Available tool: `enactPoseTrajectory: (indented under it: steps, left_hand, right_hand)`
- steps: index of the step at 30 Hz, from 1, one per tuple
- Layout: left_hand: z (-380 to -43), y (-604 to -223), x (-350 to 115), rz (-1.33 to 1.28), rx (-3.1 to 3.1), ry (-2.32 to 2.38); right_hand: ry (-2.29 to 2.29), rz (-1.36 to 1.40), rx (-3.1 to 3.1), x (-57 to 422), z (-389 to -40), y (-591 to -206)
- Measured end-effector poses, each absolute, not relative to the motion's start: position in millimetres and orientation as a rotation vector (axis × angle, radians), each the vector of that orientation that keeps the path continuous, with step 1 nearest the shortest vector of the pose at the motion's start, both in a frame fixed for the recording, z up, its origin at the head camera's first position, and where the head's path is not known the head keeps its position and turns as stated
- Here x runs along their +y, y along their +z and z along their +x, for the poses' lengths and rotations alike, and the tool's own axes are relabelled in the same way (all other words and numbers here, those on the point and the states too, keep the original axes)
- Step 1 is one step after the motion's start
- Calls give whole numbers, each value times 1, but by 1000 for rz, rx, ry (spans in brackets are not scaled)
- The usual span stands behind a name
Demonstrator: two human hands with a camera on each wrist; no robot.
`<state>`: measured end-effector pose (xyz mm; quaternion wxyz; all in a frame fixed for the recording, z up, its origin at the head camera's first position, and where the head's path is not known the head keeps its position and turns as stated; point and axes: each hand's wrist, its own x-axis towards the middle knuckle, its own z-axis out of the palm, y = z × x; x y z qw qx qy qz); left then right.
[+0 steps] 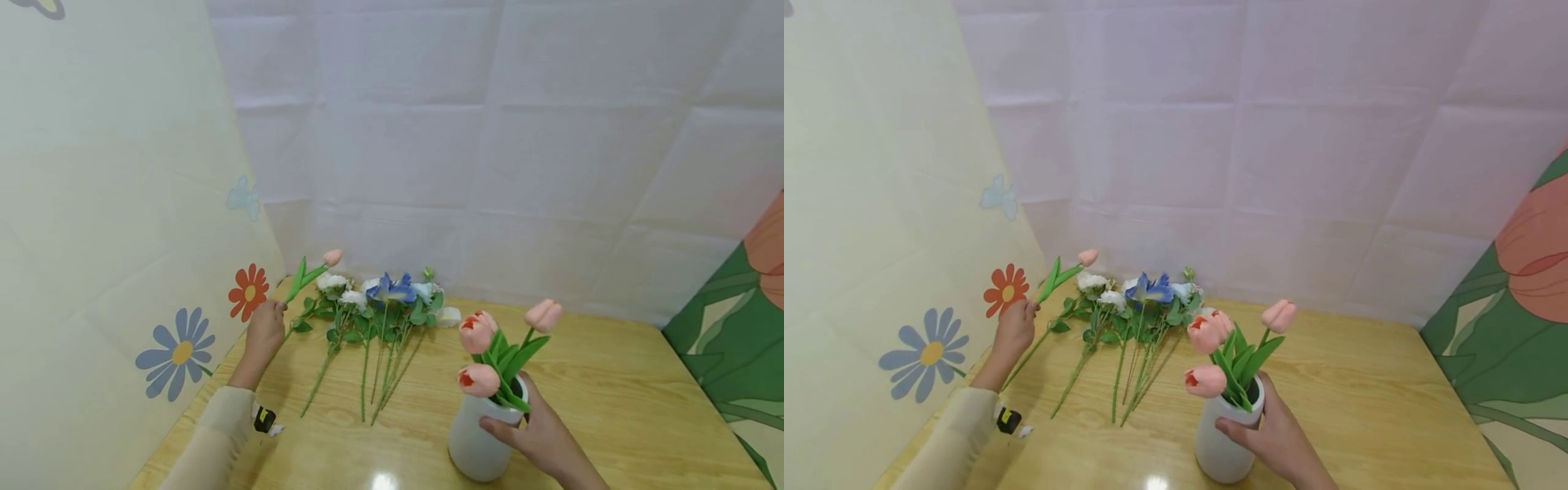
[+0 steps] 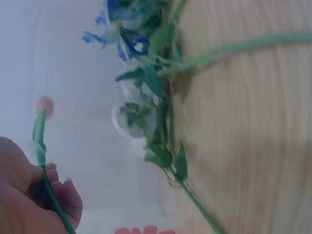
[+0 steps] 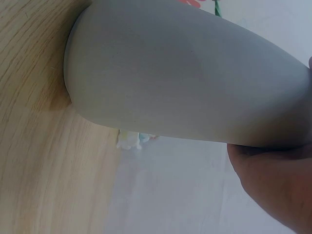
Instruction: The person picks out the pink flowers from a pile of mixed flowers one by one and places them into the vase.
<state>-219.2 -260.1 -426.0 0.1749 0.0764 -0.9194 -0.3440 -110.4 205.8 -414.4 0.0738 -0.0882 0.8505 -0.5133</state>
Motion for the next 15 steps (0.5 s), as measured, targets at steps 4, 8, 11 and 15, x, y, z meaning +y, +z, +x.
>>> enactPoseTrajectory:
  steps: [4,8,11,15]
  left_hand:
    - [-218,-420,-247,214,-2577,-1184]
    - [-215,-416,-236,222,-2544,-1383]
    - [-214,-413,-228,223,-2494,-1484]
    - [-213,-409,-218,182,-2387,-1643]
  right_hand:
    - [-1548,-274,2551,206,-111,-414]
    - [-1562,-297,2553,205,-110,-414]
    - [-1566,-307,2554,205,-110,-414]
    - [-1566,-308,2553,205,-110,-413]
